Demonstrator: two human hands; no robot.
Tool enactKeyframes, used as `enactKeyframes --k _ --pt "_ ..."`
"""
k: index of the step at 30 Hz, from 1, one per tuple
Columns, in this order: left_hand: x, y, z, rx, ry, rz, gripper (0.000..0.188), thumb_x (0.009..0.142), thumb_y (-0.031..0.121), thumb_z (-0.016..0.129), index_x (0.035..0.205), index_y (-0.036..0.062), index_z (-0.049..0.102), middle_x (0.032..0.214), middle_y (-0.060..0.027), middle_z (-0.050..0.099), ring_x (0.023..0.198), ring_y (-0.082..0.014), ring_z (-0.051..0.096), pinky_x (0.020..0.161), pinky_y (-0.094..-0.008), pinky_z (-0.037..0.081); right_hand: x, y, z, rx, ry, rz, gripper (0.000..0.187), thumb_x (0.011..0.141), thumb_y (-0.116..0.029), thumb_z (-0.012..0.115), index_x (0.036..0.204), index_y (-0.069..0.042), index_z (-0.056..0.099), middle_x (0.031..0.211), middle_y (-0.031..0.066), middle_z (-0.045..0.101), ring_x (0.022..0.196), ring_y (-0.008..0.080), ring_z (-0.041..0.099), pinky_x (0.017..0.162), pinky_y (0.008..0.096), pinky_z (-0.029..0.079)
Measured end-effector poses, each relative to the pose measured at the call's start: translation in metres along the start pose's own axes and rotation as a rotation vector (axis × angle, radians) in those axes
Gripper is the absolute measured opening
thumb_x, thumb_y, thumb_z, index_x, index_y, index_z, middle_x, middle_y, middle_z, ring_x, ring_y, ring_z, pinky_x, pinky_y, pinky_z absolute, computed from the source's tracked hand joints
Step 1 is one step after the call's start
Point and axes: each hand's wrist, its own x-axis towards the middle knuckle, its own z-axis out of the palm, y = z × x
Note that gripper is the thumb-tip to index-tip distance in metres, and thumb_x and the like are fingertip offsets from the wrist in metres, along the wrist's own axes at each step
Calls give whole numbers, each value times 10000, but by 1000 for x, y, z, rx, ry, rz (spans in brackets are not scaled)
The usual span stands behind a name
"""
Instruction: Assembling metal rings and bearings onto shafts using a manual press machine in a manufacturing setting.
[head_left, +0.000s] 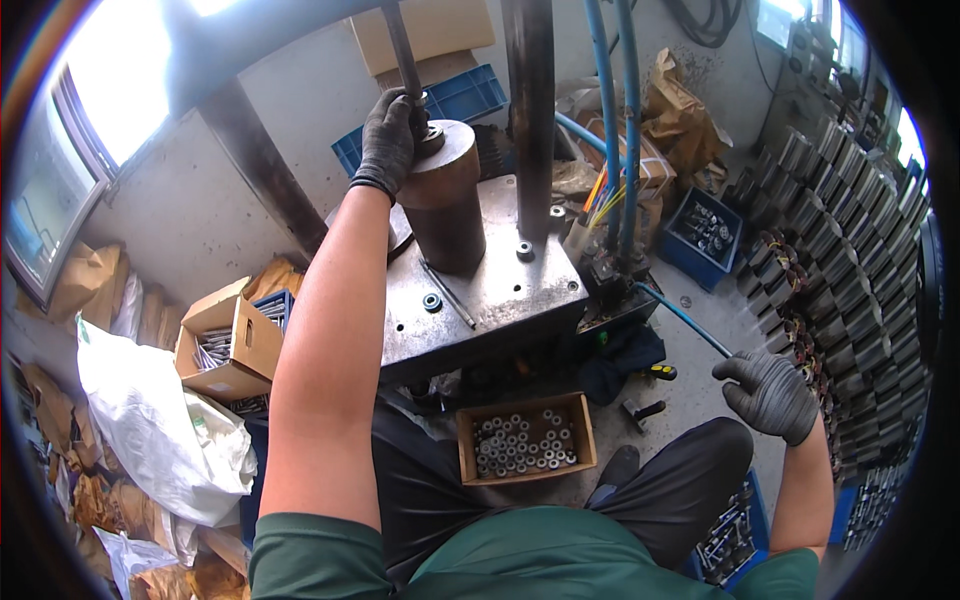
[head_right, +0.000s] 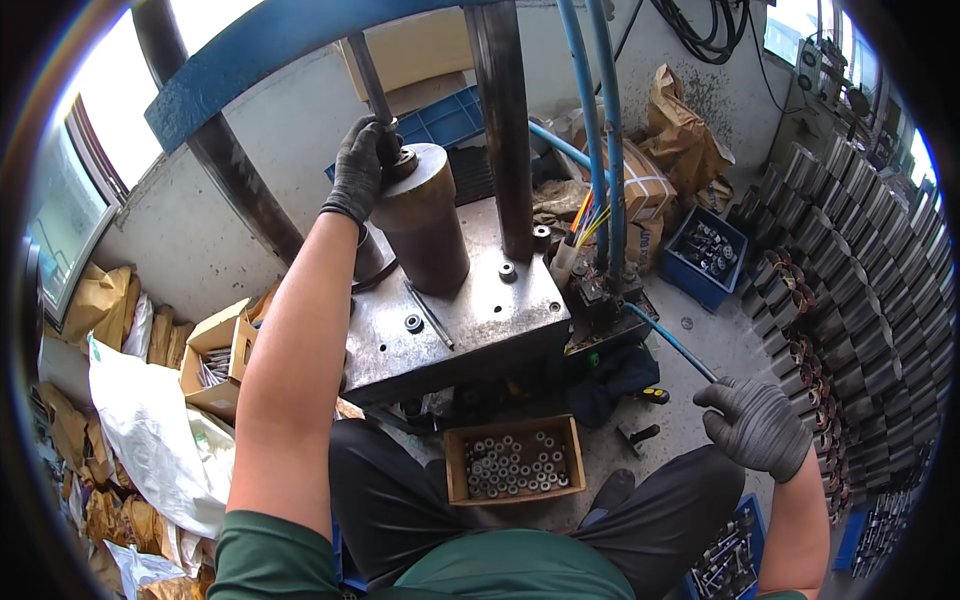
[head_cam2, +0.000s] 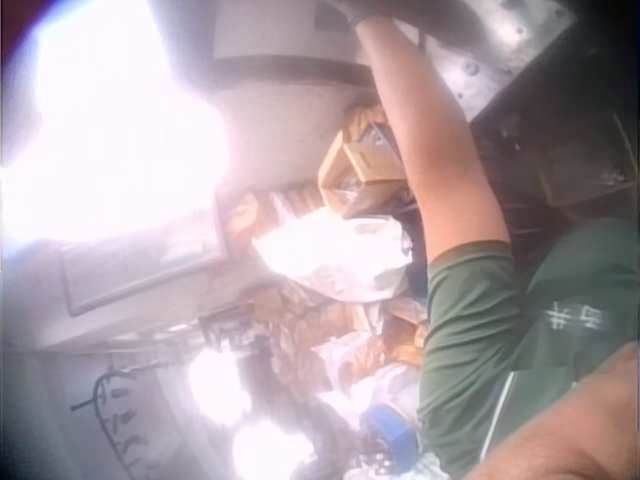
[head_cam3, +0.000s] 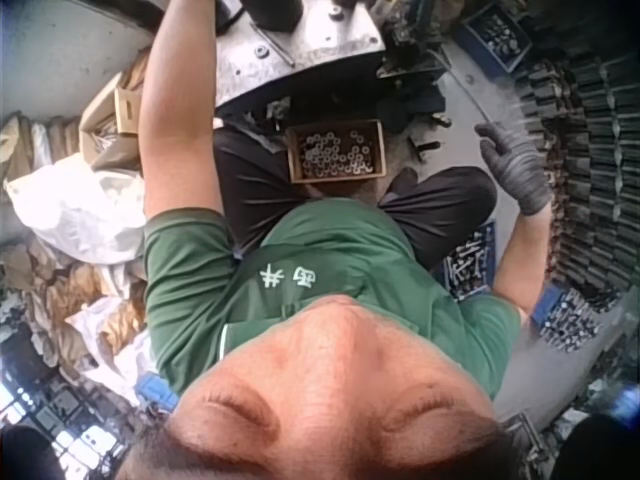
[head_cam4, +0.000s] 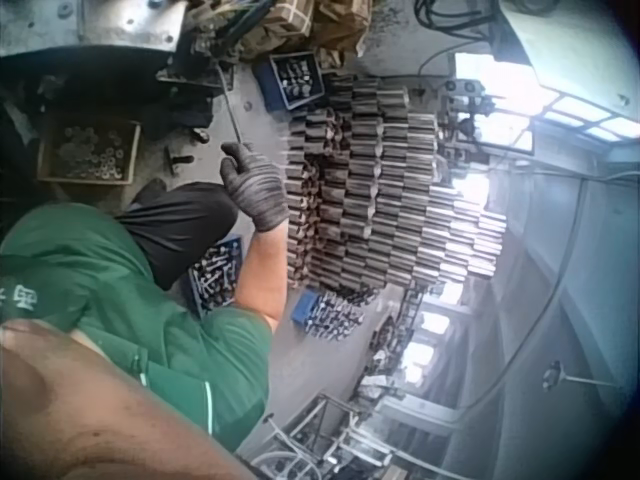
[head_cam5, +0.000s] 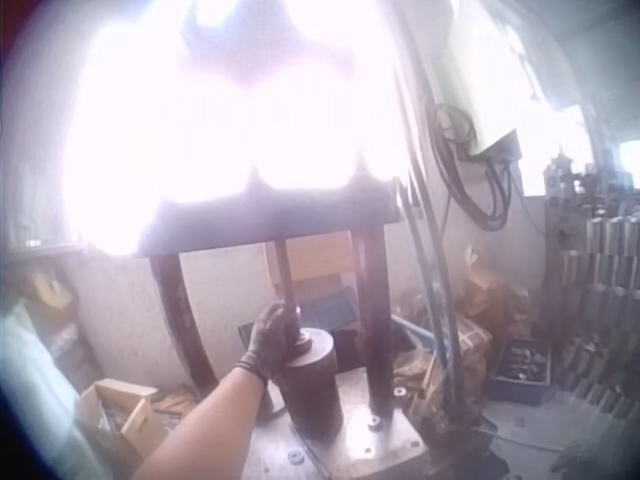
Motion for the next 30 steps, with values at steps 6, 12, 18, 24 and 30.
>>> enactKeyframes --k 6,12,18,24,30 --pt "15 -12 -12 67 -68 79 226 996 141 464 1091 34 639 784 -44 591 661 -124 565 584 -279 536 -3 19 4 -112 -314 -68 216 826 -166 637 1000 -77 729 874 164 712 830 373 687 766 469 555" --pt "2 -5 -2 20 -8 11 229 988 133 449 1052 33 645 765 -30 594 653 -124 563 619 -264 493 -1 10 1 25 -48 10 253 867 -237 601 1019 -79 728 905 186 712 845 382 688 766 469 551" --pt "14 -18 -11 49 -7 20 233 994 142 445 1029 32 647 778 -45 609 656 -131 572 620 -283 529 2 12 1 98 25 -11 278 869 -244 589 1047 -83 731 911 187 714 839 377 694 760 476 555" --pt "16 -17 -15 121 -27 38 251 988 144 449 1022 25 668 765 -57 620 675 -135 589 634 -288 531 3 14 0 -172 -274 -92 279 865 -189 607 1087 -68 725 915 191 713 837 381 695 756 451 560" --pt "15 -17 -11 122 -10 28 252 992 147 449 1023 22 667 763 -52 624 676 -139 589 647 -297 519 3 14 -2 -141 -306 -99 269 864 -173 615 1084 -64 725 878 191 709 834 380 694 757 451 560"
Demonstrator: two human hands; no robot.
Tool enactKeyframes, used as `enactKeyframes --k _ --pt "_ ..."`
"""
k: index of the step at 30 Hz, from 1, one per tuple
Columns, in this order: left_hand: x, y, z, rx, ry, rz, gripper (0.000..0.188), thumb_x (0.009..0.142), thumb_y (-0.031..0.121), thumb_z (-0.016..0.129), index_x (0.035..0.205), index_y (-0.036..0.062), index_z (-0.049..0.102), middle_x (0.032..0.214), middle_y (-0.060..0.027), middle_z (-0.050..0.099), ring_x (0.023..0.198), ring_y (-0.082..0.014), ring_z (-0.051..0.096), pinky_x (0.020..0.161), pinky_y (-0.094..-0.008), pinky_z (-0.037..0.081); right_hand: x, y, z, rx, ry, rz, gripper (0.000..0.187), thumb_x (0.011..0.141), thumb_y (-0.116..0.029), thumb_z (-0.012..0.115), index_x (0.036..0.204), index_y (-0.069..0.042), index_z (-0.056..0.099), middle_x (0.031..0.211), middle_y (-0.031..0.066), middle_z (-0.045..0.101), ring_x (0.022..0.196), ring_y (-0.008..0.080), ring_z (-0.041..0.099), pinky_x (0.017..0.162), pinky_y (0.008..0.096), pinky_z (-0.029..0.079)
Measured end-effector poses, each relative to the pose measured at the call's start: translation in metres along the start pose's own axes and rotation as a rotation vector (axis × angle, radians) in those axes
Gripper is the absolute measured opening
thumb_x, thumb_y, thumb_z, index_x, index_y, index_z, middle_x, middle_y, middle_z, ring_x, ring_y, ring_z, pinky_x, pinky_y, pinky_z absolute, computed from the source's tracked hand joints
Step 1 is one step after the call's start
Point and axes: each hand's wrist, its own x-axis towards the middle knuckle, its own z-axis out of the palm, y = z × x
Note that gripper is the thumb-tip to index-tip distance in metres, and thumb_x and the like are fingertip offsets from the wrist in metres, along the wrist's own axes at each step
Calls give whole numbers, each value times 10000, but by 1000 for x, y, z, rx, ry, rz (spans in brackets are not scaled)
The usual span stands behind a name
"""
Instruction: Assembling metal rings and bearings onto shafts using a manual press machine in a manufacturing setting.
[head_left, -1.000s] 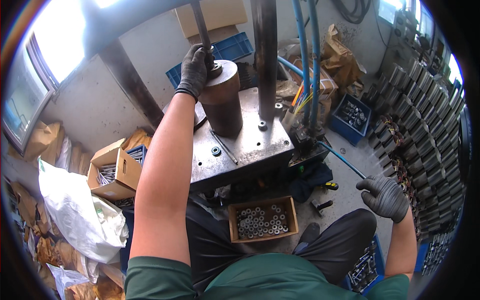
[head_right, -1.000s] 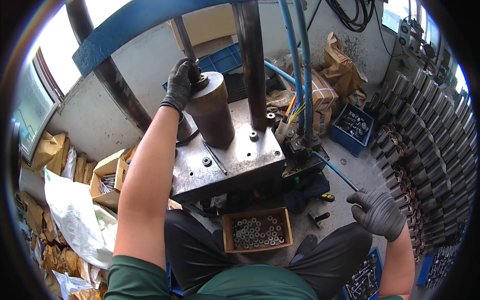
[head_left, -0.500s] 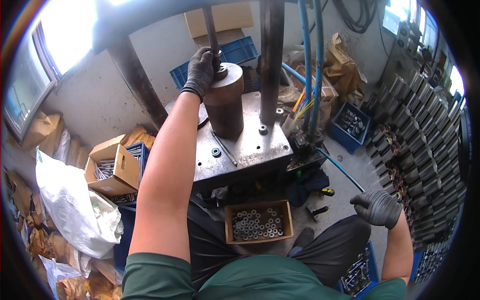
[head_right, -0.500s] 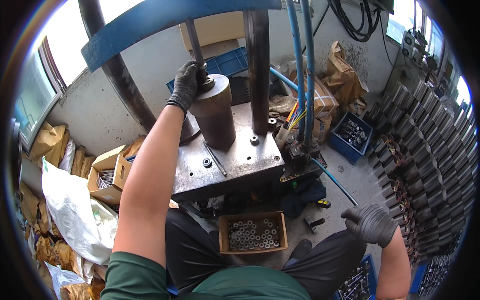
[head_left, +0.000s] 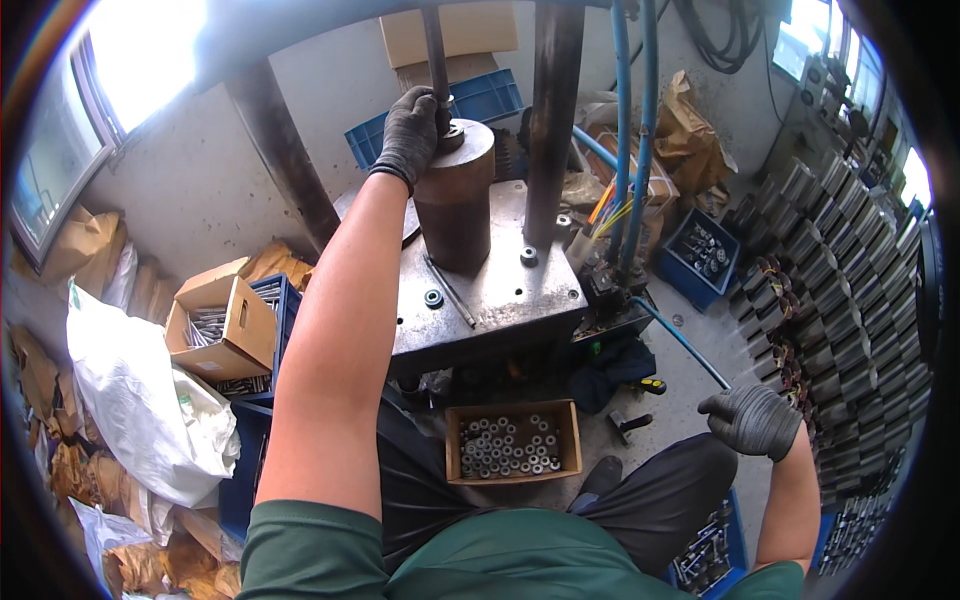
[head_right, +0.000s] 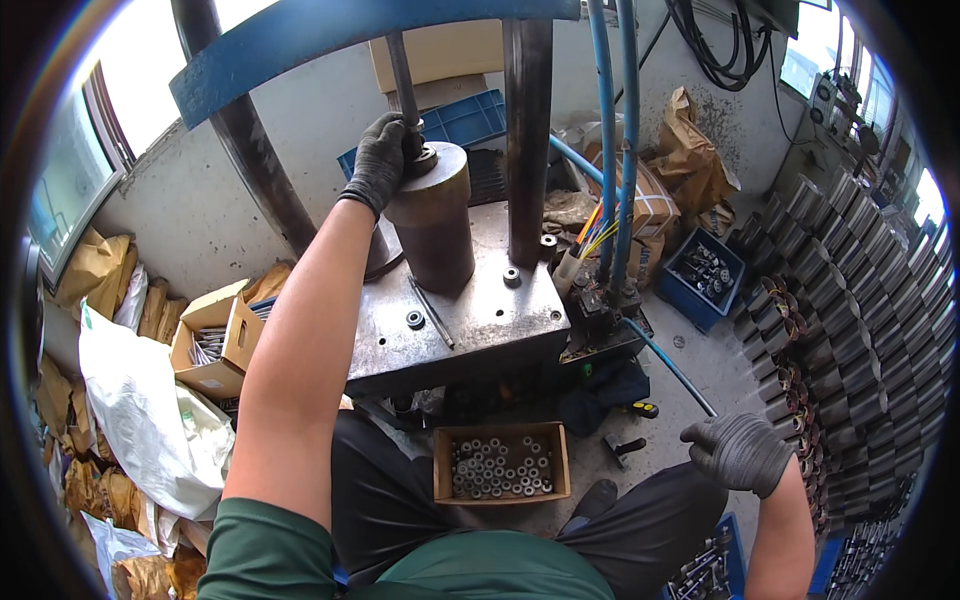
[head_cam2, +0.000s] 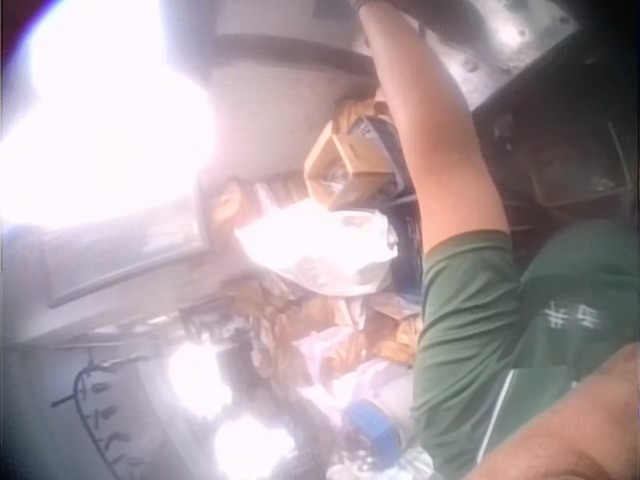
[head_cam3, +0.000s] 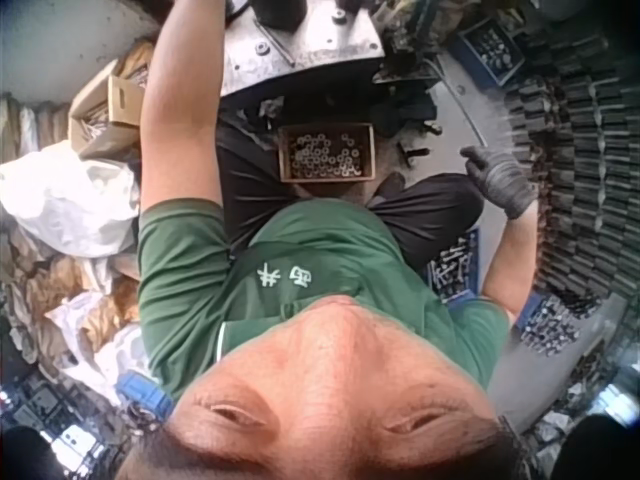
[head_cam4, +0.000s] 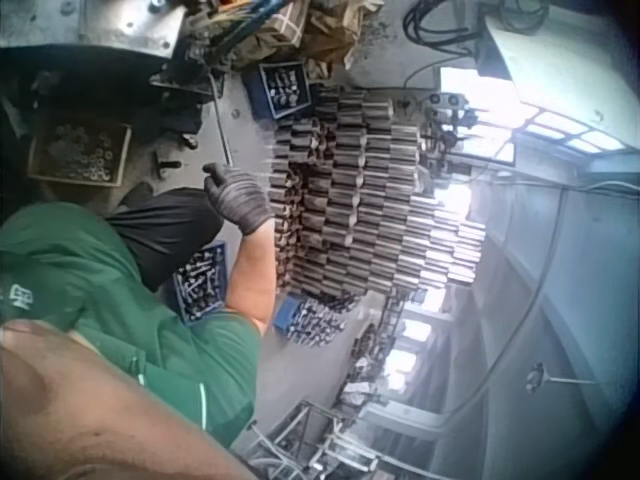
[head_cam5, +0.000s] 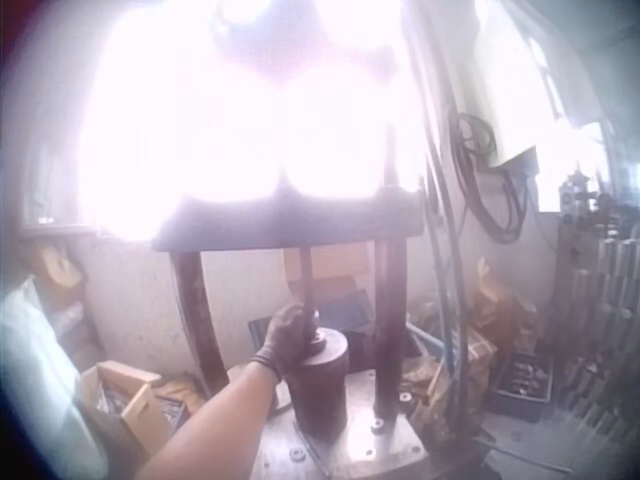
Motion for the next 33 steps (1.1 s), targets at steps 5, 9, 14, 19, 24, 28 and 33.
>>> enactKeyframes --k 5,9,14,19,24,28,33 --pt "2 -1 -1 11 5 2 250 999 135 441 1027 25 664 777 -52 626 679 -139 586 644 -297 514 4 -3 -7 265 357 61 205 876 -140 649 1052 -49 706 861 186 701 813 385 690 715 449 545" --pt "1 -1 -2 31 18 29 251 1004 132 432 1057 29 655 816 -60 644 699 -143 599 675 -295 524 6 -9 -10 220 425 49 210 877 -140 647 1053 -37 698 851 188 692 809 387 684 715 441 540" --pt "0 -1 -1 21 32 32 268 1023 166 421 1101 47 648 890 -64 673 789 -148 629 736 -305 542 18 -10 -23 153 602 114 186 856 -108 668 1020 -20 686 867 194 684 799 362 678 723 425 530" --pt "2 -4 -9 72 2 89 276 1043 220 443 1135 63 650 921 -58 681 848 -148 629 776 -305 538 96 8 -93 -136 1172 20 108 918 -39 628 1025 -31 645 888 199 672 845 374 690 751 436 543" --pt "-3 -1 3 91 -45 120 271 1041 249 483 1157 75 656 966 -53 690 845 -143 615 783 -290 524 158 48 -141 -51 1096 82 172 953 -202 643 993 -40 684 901 194 694 889 377 693 805 456 549" --pt "-3 -4 -6 -96 -14 189 254 1019 207 513 1159 50 656 938 -69 698 830 -158 638 785 -297 533 169 32 -153 -113 1087 145 308 965 -335 650 959 -29 685 890 192 694 867 385 683 793 463 536" --pt "-5 -9 -16 -260 329 193 238 968 65 522 1156 -18 642 891 -122 715 844 -202 687 823 -333 554 162 26 -157 17 953 198 537 1001 -544 558 913 -29 681 813 199 662 789 385 642 754 440 501"
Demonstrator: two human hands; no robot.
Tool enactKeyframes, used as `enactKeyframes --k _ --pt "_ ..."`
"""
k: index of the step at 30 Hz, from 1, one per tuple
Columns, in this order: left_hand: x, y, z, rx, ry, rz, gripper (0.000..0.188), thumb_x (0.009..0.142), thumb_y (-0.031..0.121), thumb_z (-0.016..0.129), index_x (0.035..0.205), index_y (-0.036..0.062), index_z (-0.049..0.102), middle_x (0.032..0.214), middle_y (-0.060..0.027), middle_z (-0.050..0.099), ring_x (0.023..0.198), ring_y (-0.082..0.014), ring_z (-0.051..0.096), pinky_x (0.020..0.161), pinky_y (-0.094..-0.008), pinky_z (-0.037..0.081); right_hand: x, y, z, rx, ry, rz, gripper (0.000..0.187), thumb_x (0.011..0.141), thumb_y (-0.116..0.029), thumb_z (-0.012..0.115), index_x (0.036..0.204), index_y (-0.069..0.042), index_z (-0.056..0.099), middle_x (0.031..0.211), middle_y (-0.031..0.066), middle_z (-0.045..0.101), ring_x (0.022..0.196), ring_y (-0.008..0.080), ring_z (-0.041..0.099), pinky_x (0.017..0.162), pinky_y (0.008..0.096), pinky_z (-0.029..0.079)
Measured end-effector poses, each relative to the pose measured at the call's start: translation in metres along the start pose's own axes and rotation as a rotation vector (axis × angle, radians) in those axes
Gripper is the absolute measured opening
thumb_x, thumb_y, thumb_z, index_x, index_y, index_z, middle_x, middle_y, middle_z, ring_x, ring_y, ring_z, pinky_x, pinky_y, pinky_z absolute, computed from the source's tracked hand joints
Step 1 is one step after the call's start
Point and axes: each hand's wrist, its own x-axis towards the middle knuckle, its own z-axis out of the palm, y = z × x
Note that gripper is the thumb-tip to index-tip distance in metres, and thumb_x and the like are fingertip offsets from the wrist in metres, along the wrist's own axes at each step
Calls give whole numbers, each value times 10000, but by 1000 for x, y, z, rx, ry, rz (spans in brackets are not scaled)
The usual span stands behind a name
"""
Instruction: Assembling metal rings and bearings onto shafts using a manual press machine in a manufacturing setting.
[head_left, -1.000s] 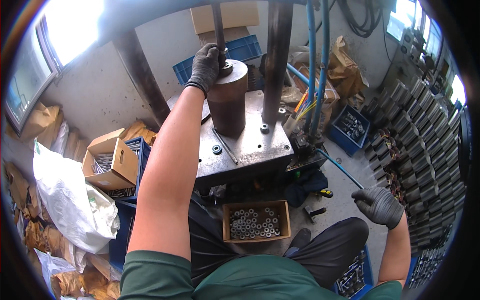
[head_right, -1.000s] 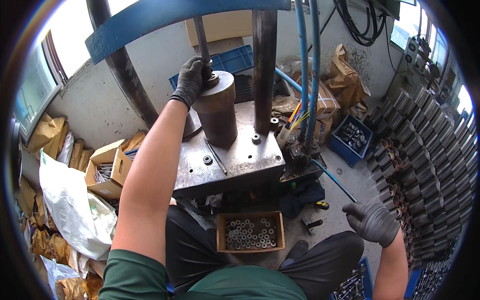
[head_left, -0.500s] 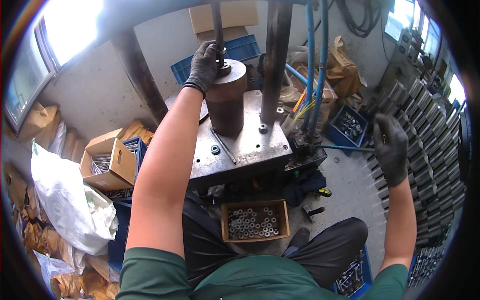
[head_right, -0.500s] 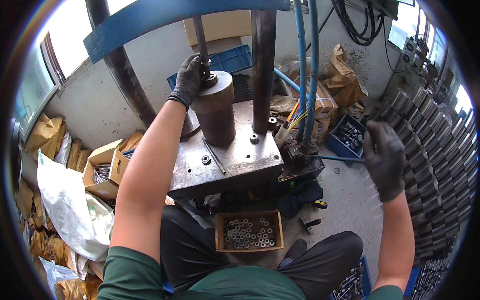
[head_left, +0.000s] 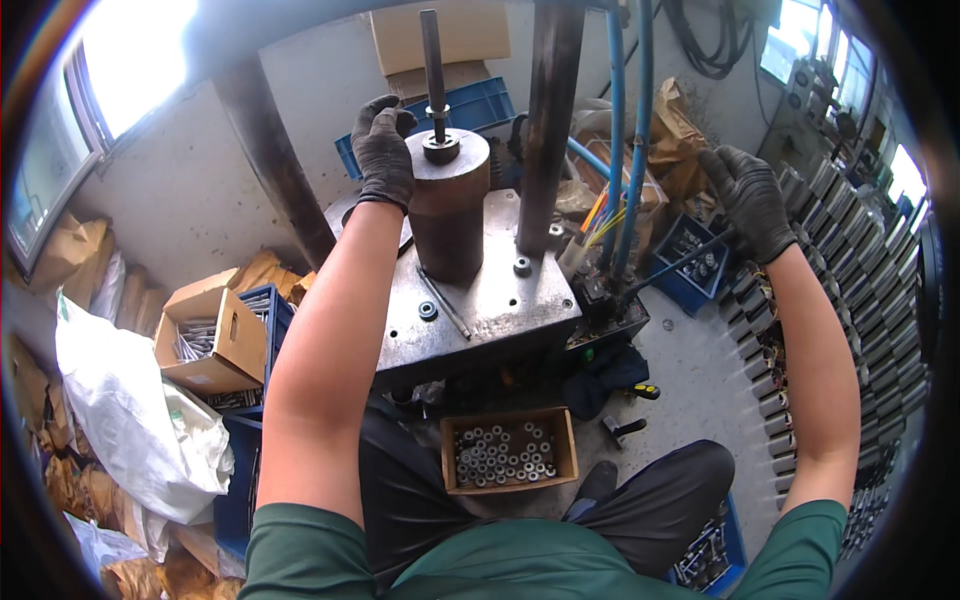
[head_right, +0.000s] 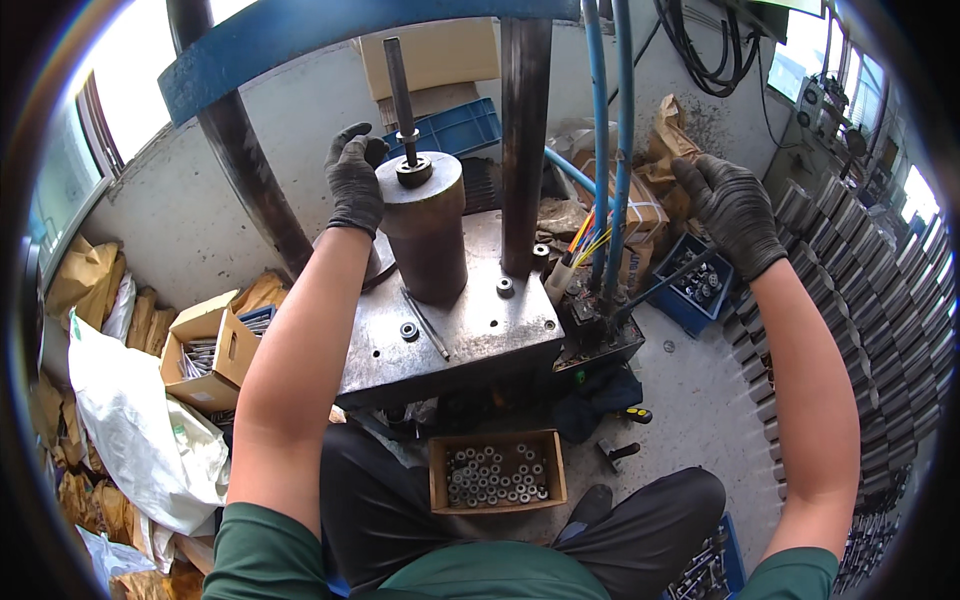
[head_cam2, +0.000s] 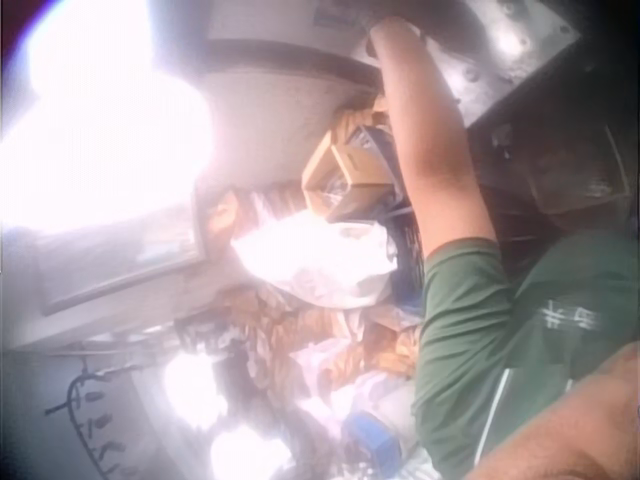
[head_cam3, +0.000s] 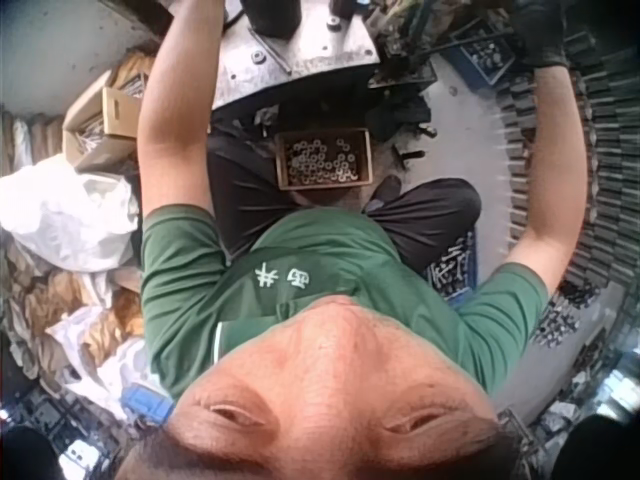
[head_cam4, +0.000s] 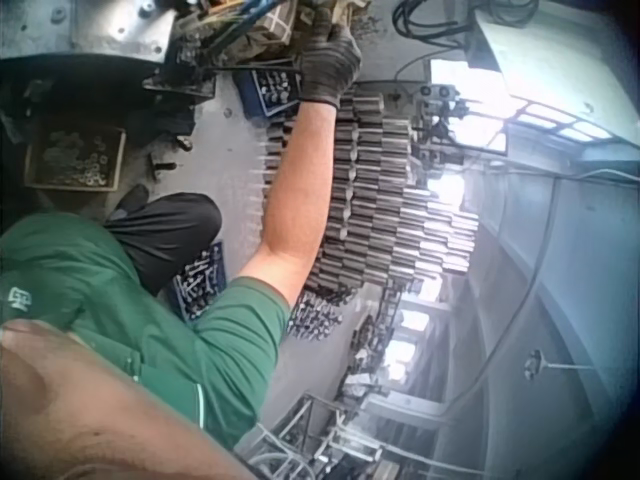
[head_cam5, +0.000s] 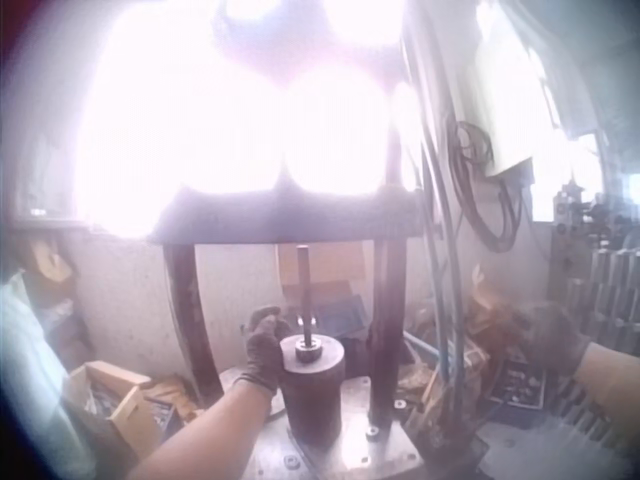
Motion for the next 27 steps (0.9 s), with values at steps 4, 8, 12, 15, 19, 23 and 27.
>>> enactKeyframes --k 4,8,12,15,19,23,27 --pt "1 2 4 -3 -104 10 248 970 72 535 1184 -2 636 937 -113 716 846 -198 686 818 -335 552 2 5 3 38 45 -41 599 1005 -593 516 902 -25 676 791 195 650 777 383 632 760 438 497" --pt "-7 12 10 131 -125 -56 256 960 128 569 1189 53 656 1000 -67 733 805 -160 688 709 -273 518 0 9 4 -18 -27 18 413 982 -429 594 952 -28 690 841 213 673 818 390 662 774 445 516" --pt "-9 24 11 146 -290 -133 243 970 163 589 1180 59 651 991 -63 719 748 -148 648 676 -282 524 -6 6 1 -81 8 -15 213 920 -224 629 989 -35 701 892 219 696 865 388 690 794 452 539" --pt "-9 29 23 138 -377 -262 282 969 218 626 1182 34 636 977 -97 687 769 -176 658 686 -314 590 -19 23 -1 6 37 -25 188 917 -184 624 981 -24 699 890 222 700 867 384 693 790 444 543" --pt "14 21 29 347 -470 -357 226 987 255 658 1105 65 622 804 -32 593 676 -116 558 574 -310 531 -66 4 -12 17 61 -187 148 893 -152 661 983 -37 680 898 189 691 827 374 693 780 411 560" --pt "14 14 35 422 -543 -325 189 997 225 657 1075 57 616 769 -26 554 676 -135 559 552 -318 532 -148 -18 -41 -400 -137 -434 121 829 -131 679 942 -90 669 900 111 667 869 310 664 945 486 484" --pt "7 5 27 601 -441 -184 240 1006 273 651 1106 55 643 774 -46 625 700 -154 614 634 -322 544 -202 -82 -16 -108 -332 -468 213 784 -112 709 995 -102 680 1048 104 670 877 348 651 935 490 490"
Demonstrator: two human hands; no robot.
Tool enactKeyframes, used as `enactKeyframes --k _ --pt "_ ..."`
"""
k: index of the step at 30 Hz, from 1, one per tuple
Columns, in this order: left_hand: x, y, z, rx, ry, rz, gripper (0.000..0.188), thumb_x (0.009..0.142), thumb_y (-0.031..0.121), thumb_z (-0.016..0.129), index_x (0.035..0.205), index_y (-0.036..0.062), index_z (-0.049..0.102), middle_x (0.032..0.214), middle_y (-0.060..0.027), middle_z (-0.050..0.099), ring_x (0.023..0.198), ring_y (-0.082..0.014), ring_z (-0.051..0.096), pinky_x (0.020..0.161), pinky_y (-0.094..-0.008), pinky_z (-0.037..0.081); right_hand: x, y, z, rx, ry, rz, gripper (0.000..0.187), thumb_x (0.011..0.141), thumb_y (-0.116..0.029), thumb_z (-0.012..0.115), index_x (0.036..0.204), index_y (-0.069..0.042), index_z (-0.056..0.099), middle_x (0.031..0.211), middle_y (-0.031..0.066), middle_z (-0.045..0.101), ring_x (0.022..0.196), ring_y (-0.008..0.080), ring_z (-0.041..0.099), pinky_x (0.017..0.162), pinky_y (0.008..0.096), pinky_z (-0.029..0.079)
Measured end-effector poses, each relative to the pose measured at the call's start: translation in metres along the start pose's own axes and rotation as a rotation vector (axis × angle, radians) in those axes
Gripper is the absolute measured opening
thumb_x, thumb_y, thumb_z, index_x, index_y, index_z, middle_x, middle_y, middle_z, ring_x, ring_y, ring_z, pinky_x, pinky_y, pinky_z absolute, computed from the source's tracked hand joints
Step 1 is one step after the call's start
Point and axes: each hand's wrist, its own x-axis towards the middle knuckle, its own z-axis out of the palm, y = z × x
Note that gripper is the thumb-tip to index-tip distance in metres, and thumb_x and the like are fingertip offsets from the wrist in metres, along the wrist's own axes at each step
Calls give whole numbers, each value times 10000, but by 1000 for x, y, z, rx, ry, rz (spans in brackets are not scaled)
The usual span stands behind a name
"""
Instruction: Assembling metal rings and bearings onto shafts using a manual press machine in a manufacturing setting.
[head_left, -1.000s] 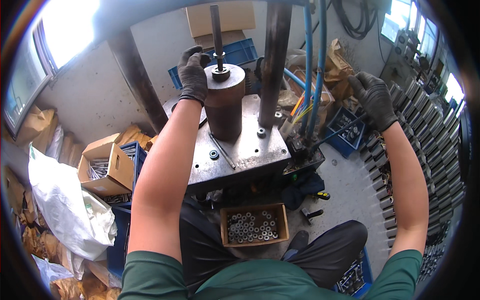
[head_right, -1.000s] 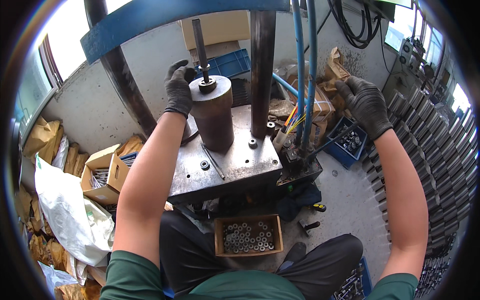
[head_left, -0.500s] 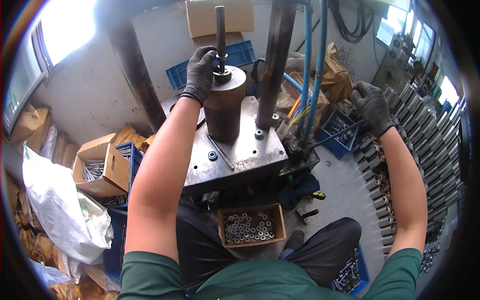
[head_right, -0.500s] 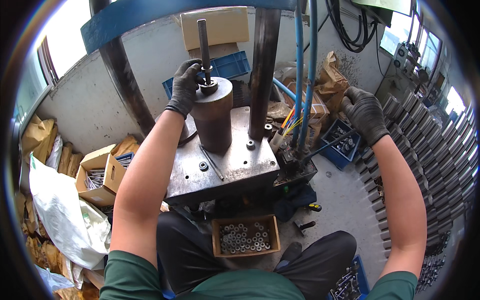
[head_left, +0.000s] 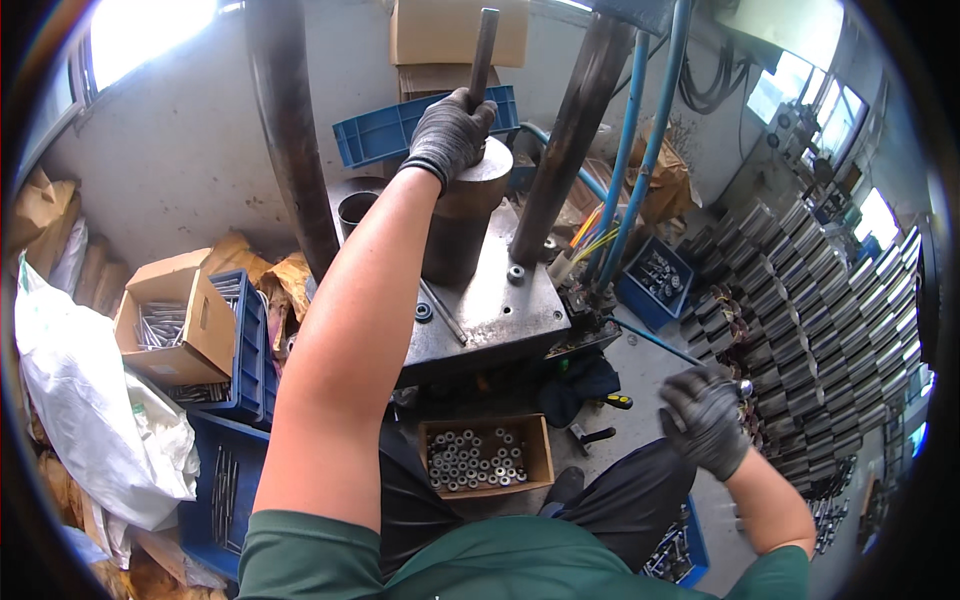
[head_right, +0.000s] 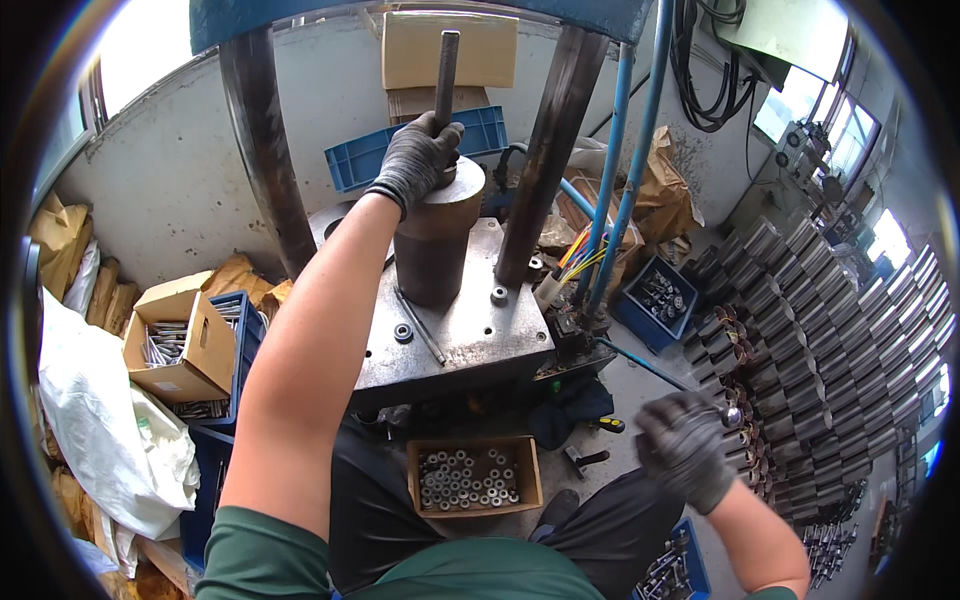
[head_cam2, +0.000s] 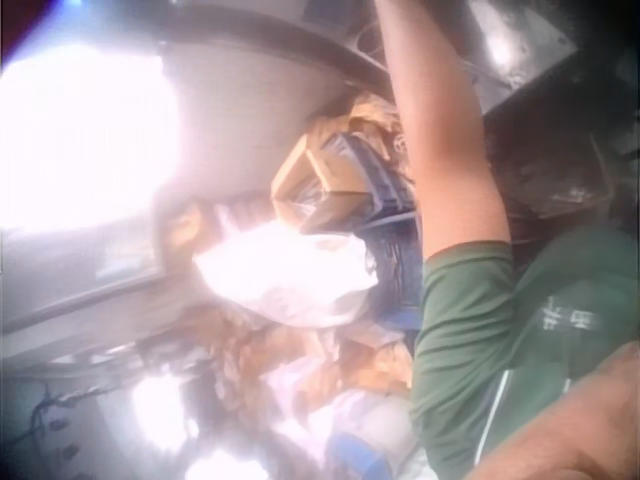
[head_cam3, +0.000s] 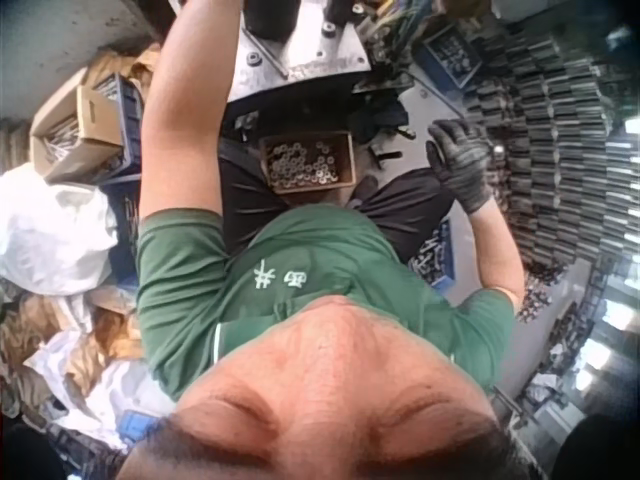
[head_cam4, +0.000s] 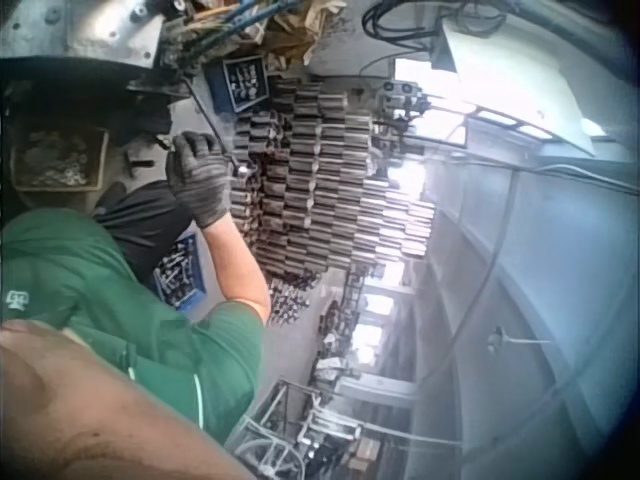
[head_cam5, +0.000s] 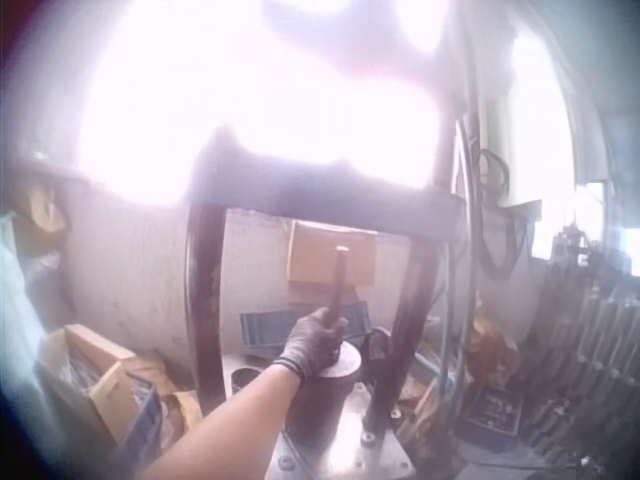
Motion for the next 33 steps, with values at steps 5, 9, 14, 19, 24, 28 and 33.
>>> enactKeyframes --k 5,9,14,19,24,28,33 --pt "-11 13 2 224 72 63 327 1009 351 640 1157 59 646 871 -112 712 786 -211 683 779 -368 553 77 -24 101 489 122 70 277 853 -119 697 1120 -63 651 1136 170 658 968 388 672 816 452 561" --pt "-12 19 5 260 70 66 357 1010 391 624 1161 69 649 897 -139 719 831 -251 701 813 -387 545 164 11 207 456 155 286 314 887 -211 677 1162 -64 633 1185 195 640 1020 393 662 886 474 539" --pt "-18 18 1 290 79 64 368 1003 401 629 1150 65 649 904 -148 718 846 -262 704 824 -398 549 220 9 250 322 59 461 332 884 -311 683 1108 -66 664 1112 183 655 1011 380 659 899 490 521" --pt "-16 15 -1 225 56 64 391 997 415 634 1145 54 652 933 -154 724 871 -268 714 830 -395 554 221 8 259 350 121 449 241 855 -287 708 946 -64 698 1062 155 657 963 348 665 838 461 530" --pt "-16 16 0 236 65 75 400 994 422 637 1145 52 657 946 -156 724 870 -267 712 835 -391 554 230 -24 240 626 432 184 132 788 -112 748 893 -56 690 975 131 674 906 332 667 819 436 535" --pt "-12 8 -2 206 53 68 382 1002 410 639 1147 57 654 925 -126 719 851 -219 706 800 -367 570 250 -83 218 607 231 -144 188 851 -204 709 960 -51 699 1023 126 677 962 343 659 856 453 541" --pt "-8 7 1 134 29 72 348 1006 369 649 1146 50 643 891 -98 691 818 -185 682 730 -339 580 263 -107 237 441 -83 -145 254 917 -281 626 974 -44 697 1024 139 681 934 347 677 828 465 548"
